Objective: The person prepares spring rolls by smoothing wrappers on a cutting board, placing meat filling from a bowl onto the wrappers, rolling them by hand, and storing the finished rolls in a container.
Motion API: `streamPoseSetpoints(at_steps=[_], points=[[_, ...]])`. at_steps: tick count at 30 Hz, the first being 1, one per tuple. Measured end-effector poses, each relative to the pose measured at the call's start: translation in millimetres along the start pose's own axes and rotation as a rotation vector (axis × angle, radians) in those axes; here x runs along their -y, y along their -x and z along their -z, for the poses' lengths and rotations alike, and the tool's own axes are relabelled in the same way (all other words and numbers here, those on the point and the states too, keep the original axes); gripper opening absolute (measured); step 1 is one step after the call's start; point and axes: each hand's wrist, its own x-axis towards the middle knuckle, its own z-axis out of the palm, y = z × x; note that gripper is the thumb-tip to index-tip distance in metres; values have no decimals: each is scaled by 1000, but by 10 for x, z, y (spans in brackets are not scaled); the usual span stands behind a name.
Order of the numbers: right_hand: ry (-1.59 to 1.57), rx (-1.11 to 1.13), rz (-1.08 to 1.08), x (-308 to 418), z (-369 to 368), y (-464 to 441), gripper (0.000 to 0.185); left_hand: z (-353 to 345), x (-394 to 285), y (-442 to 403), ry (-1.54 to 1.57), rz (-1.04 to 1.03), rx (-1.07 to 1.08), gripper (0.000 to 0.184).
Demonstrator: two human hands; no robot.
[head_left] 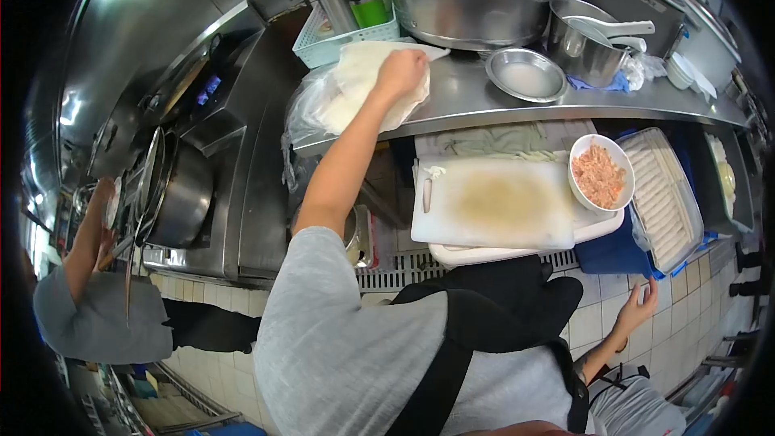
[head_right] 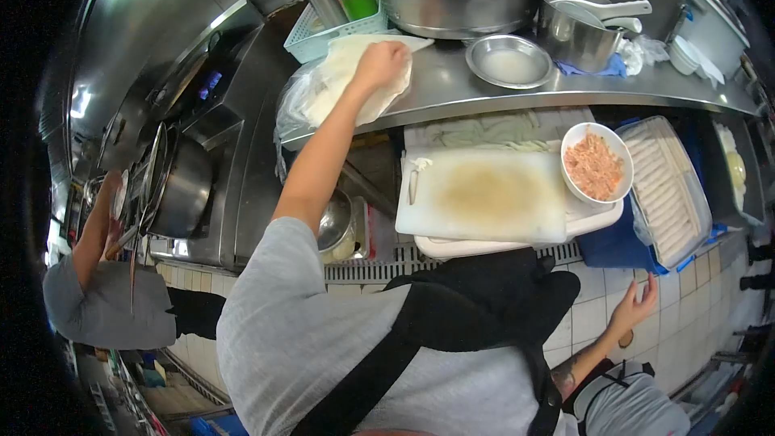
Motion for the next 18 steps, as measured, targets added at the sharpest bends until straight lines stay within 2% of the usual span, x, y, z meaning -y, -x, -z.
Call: streamPoseSetpoints(at_steps=[2,5,7,10,11,13,15,16,17,18], points=[[-117,43,33,286,-140,20,39,175,2,-72,12,-26,-54,27],[-262,168,123,640,-334,65,39,982,-571,-89,47,-65,-23,29],[-362,264,131,810,-468,117,41,1325,-829,-18,124,-218,-52,27],[-494,449,102,1397,-693,284,47,1577,-1191,115,331,-316,164,26],[-526,542,120,1630,-754,333,56,1600,-1312,176,361,-287,309,26],[-651,739,188,2131,-852,415,85,1552,-1503,282,417,-230,603,24],[-828,892,244,2430,-1033,429,115,1255,-1528,359,582,-461,665,25],[-884,969,220,2569,-1101,442,122,1100,-1546,406,668,-575,688,25],[-966,1003,200,2643,-1196,461,114,981,-1588,454,720,-577,743,24],[-905,1075,143,2582,-1291,424,104,864,-1600,472,731,-572,776,24]])
